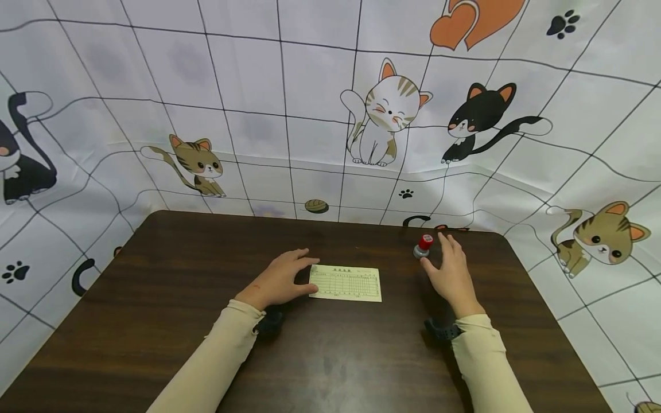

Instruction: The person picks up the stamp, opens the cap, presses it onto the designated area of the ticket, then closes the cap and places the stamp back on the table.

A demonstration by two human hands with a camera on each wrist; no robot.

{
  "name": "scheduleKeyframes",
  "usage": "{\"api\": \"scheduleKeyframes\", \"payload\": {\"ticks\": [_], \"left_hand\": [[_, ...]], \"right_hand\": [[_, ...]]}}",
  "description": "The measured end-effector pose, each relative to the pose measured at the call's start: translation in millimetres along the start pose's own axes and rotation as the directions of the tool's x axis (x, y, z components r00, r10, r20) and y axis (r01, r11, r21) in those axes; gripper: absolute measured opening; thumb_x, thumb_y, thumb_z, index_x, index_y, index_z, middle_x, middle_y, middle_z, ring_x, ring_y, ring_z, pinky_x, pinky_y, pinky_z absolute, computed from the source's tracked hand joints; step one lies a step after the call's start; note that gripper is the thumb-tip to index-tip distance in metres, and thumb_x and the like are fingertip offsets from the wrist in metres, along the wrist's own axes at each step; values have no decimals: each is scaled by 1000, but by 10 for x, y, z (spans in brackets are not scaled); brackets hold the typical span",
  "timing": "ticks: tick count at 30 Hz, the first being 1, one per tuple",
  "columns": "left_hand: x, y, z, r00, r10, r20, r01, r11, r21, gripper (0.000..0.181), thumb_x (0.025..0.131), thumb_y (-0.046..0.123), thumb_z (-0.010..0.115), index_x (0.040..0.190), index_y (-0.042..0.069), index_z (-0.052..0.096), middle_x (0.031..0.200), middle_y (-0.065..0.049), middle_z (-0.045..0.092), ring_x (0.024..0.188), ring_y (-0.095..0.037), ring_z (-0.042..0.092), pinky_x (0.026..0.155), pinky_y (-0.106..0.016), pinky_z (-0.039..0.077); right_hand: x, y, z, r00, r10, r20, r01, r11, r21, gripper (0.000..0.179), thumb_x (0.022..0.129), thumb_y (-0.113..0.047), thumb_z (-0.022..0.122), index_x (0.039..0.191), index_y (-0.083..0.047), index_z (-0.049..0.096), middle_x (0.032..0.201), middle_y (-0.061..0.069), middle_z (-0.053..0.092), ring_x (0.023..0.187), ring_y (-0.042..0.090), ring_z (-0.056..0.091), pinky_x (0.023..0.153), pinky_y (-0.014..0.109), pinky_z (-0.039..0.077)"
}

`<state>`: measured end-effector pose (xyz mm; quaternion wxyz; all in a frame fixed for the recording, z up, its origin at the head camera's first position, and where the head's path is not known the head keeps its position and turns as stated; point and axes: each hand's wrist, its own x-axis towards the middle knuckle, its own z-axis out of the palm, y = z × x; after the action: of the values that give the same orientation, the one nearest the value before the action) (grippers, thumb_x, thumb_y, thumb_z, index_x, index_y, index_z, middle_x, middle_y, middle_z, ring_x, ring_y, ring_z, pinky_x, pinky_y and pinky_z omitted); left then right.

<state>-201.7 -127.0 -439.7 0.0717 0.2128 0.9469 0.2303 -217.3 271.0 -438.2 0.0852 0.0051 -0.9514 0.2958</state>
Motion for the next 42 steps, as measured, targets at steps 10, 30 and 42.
{"api": "scheduleKeyframes", "payload": {"ticks": [10, 30, 42], "left_hand": [[50, 56, 103, 999, 4, 34, -5, 1000, 10, 63, 89, 43, 82, 145, 21, 63, 163, -9, 41, 150, -36, 36, 120, -59, 32], [130, 132, 136, 1000, 15, 12, -15, 998, 63, 65, 90, 42, 81, 148, 23, 59, 159, -11, 45, 146, -38, 41, 117, -59, 37], [195, 111, 137, 1000, -9, 30, 7, 998, 56, 62, 92, 42, 80, 147, 21, 60, 159, -12, 45, 144, -36, 45, 114, -56, 42]], "right_hand": [[50, 18, 98, 999, -48, -16, 49, 998, 30, 68, 102, -10, 62, 161, -2, 30, 165, 29, 22, 149, 53, 24, 116, 70, 25], [122, 13, 160, 987, -146, 61, 149, 988, -40, 67, 101, -4, 62, 161, 0, 31, 167, 28, 22, 149, 52, 24, 117, 68, 27], [126, 5, 149, 992, -126, 22, 127, 991, -48, 59, 101, -5, 64, 154, 4, 41, 158, 30, 34, 145, 50, 34, 117, 64, 31]]}}
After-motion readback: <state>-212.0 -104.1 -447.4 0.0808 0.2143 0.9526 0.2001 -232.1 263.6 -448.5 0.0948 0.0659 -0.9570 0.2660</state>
